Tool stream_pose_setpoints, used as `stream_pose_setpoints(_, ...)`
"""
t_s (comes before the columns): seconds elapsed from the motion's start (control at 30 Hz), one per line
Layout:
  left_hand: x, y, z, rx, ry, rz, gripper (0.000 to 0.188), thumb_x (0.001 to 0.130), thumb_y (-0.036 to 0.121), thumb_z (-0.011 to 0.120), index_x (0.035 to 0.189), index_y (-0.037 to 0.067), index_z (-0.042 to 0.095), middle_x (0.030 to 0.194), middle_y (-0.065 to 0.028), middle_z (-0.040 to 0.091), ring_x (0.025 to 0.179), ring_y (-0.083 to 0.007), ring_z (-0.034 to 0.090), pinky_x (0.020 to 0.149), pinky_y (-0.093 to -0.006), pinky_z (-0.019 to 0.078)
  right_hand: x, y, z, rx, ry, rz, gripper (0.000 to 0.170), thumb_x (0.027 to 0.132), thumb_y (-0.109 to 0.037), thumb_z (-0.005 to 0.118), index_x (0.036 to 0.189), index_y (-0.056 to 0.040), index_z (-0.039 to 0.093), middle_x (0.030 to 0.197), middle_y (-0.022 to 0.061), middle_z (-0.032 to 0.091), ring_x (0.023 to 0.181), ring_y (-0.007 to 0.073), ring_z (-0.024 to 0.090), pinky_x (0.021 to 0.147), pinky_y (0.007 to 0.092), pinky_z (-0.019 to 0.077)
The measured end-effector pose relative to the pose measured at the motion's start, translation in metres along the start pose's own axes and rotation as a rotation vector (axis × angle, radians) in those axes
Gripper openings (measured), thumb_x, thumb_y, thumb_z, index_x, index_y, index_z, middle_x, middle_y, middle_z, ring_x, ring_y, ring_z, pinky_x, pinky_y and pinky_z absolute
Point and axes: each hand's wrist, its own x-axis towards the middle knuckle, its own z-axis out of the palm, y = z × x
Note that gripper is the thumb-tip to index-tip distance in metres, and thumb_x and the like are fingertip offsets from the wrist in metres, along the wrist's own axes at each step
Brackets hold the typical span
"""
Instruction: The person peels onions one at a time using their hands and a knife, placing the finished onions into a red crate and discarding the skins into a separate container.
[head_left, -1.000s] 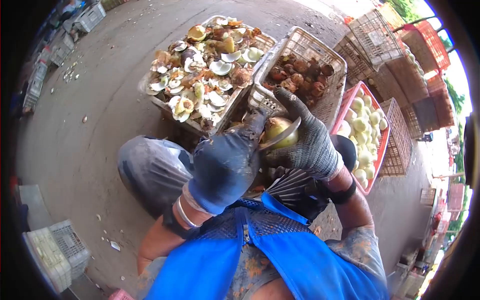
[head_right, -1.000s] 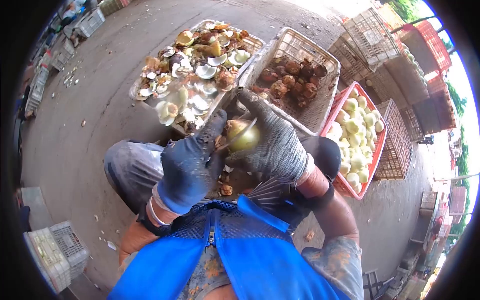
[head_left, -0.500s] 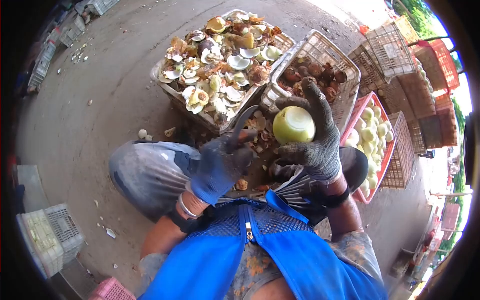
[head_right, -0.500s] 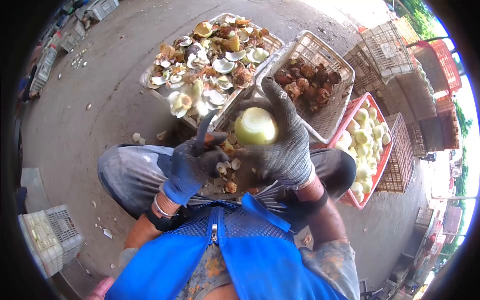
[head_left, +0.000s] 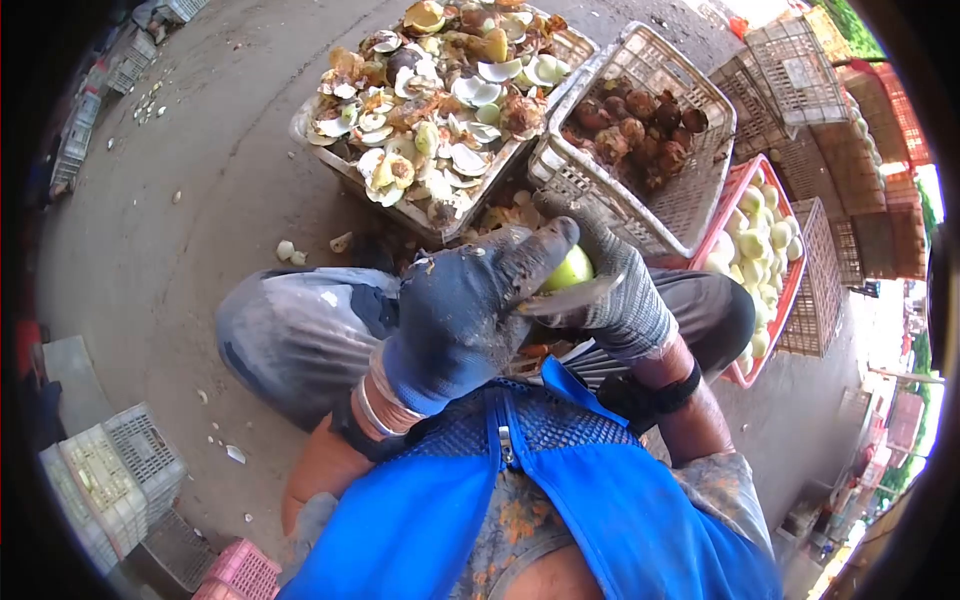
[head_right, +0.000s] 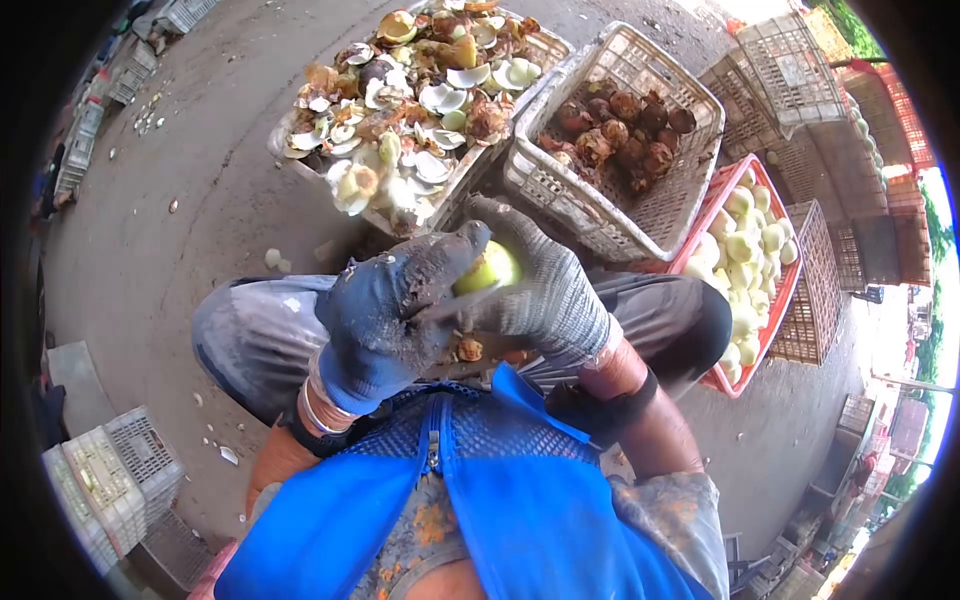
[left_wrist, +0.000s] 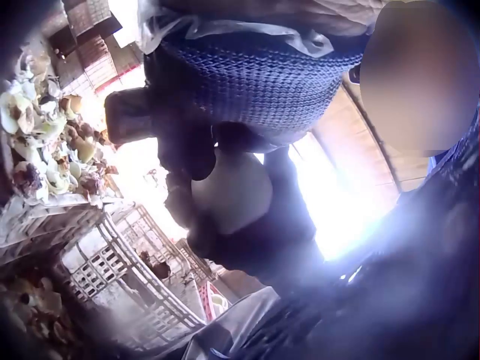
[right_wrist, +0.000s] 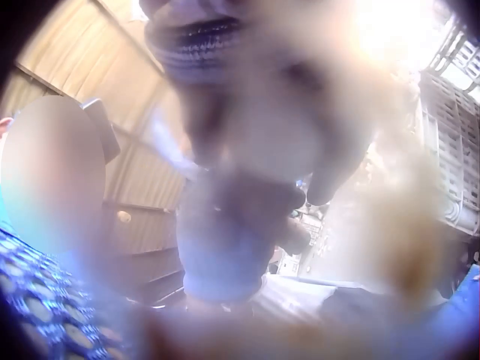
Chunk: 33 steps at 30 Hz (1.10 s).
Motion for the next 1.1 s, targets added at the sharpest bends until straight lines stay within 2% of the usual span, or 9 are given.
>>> stream_pose_setpoints(0.03, -0.005, -0.005, 0.004, -0.012, 0.017, -0.048, 0.043, 0.088, 0.004, 0.065, 0.131, 0.005, 0.067, 0.117, -0.0156, 0.073, 0.099, -0.0335, 0.073, 0.081, -0.0391, 0.0596, 0.0, 0.008, -0.001, 0.193, -0.01, 0.051, 0.105, 0.064, -0.028, 0.094, 0.152, -0.0026, 0.041, 0.139, 0.0193, 0.06, 0.129, 0.0262, 0.057, 0.111, 0.0377, 0.0439)
stream_pose_setpoints(0.2, -0.022, -0.009, 0.013, 0.163, -0.09, -0.287, 0.052, 0.084, 0.004, 0.066, 0.136, 0.005, 0.064, 0.102, -0.0174, 0.075, 0.084, -0.0347, 0.074, 0.074, -0.0418, 0.0588, 0.008, 0.003, 0.001, 0.066, 0.042, 0.061, 0.108, 0.062, -0.025, 0.093, 0.153, -0.0025, 0.039, 0.138, 0.0204, 0.061, 0.13, 0.0298, 0.058, 0.111, 0.0387, 0.0444)
stream_pose_setpoints(0.43, -0.017, -0.019, 0.028, 0.383, -0.121, -0.243, 0.073, 0.076, 0.005, 0.071, 0.147, 0.009, 0.054, 0.086, -0.0173, 0.071, 0.068, -0.0365, 0.068, 0.061, -0.0463, 0.0531, 0.013, 0.006, 0.008, 0.146, 0.092, 0.129, 0.114, 0.061, -0.027, 0.094, 0.155, 0.0002, 0.035, 0.137, 0.0217, 0.061, 0.128, 0.03, 0.059, 0.109, 0.0392, 0.0462)
stream_pose_setpoints(0.5, -0.02, -0.03, 0.034, 0.448, -0.072, -0.131, 0.071, 0.08, 0.006, 0.061, 0.15, 0.004, 0.05, 0.069, -0.0107, 0.061, 0.055, -0.0289, 0.061, 0.053, -0.043, 0.0488, 0.009, 0.01, 0.01, 0.187, 0.109, 0.098, 0.116, 0.061, -0.028, 0.095, 0.155, 0.0008, 0.034, 0.136, 0.0214, 0.062, 0.127, 0.0296, 0.06, 0.109, 0.0391, 0.0466)
stream_pose_setpoints(0.8, -0.049, -0.034, 0.057, 0.249, -0.048, -0.308, 0.079, 0.073, 0.003, 0.067, 0.15, 0.014, 0.052, 0.077, -0.0154, 0.065, 0.066, -0.0359, 0.065, 0.061, -0.0461, 0.0519, -0.014, 0.004, 0.015, 0.292, 0.139, 0.272, 0.114, 0.06, -0.016, 0.094, 0.155, 0.0027, 0.033, 0.138, 0.0191, 0.061, 0.119, 0.0219, 0.063, 0.103, 0.0347, 0.0499)
stream_pose_setpoints(0.9, -0.053, -0.026, 0.063, 0.282, -0.109, -0.359, 0.074, 0.074, 0.002, 0.065, 0.147, 0.014, 0.055, 0.077, -0.0155, 0.066, 0.066, -0.0354, 0.065, 0.062, -0.0444, 0.0533, -0.025, 0.012, 0.017, 0.444, 0.188, 0.323, 0.108, 0.063, -0.009, 0.089, 0.155, 0.003, 0.034, 0.127, 0.013, 0.067, 0.111, 0.0185, 0.064, 0.095, 0.0305, 0.0531)
stream_pose_setpoints(1.0, -0.052, -0.033, 0.069, 0.198, -0.066, -0.357, 0.064, 0.078, 0.003, 0.066, 0.141, 0.013, 0.06, 0.076, -0.0143, 0.068, 0.065, -0.0317, 0.067, 0.061, -0.0423, 0.0542, -0.03, 0.003, 0.016, 0.826, 0.224, 0.335, 0.112, 0.063, -0.016, 0.092, 0.156, 0.0026, 0.033, 0.127, 0.0177, 0.066, 0.104, 0.022, 0.068, 0.093, 0.0342, 0.0555)
stream_pose_setpoints(1.07, -0.061, -0.058, 0.078, -0.149, 0.071, -0.583, 0.027, 0.081, 0.008, 0.068, 0.107, 0.002, 0.075, 0.072, -0.0176, 0.07, 0.067, -0.0299, 0.071, 0.061, -0.0397, 0.0556, -0.038, 0.006, 0.015, 0.914, 0.199, 0.239, 0.116, 0.061, -0.022, 0.095, 0.156, 0.0026, 0.032, 0.125, 0.0172, 0.066, 0.104, 0.0225, 0.068, 0.092, 0.0347, 0.056)
stream_pose_setpoints(1.1, -0.037, -0.06, 0.046, -0.444, 0.029, -1.17, 0.012, 0.083, 0.011, 0.072, 0.086, 0.0, 0.075, 0.068, -0.0205, 0.069, 0.062, -0.0292, 0.071, 0.058, -0.0377, 0.0555, -0.043, 0.01, 0.016, 1.006, 0.176, 0.145, 0.121, 0.059, -0.027, 0.097, 0.156, 0.0026, 0.032, 0.123, 0.0167, 0.067, 0.103, 0.0229, 0.069, 0.091, 0.0352, 0.0566)
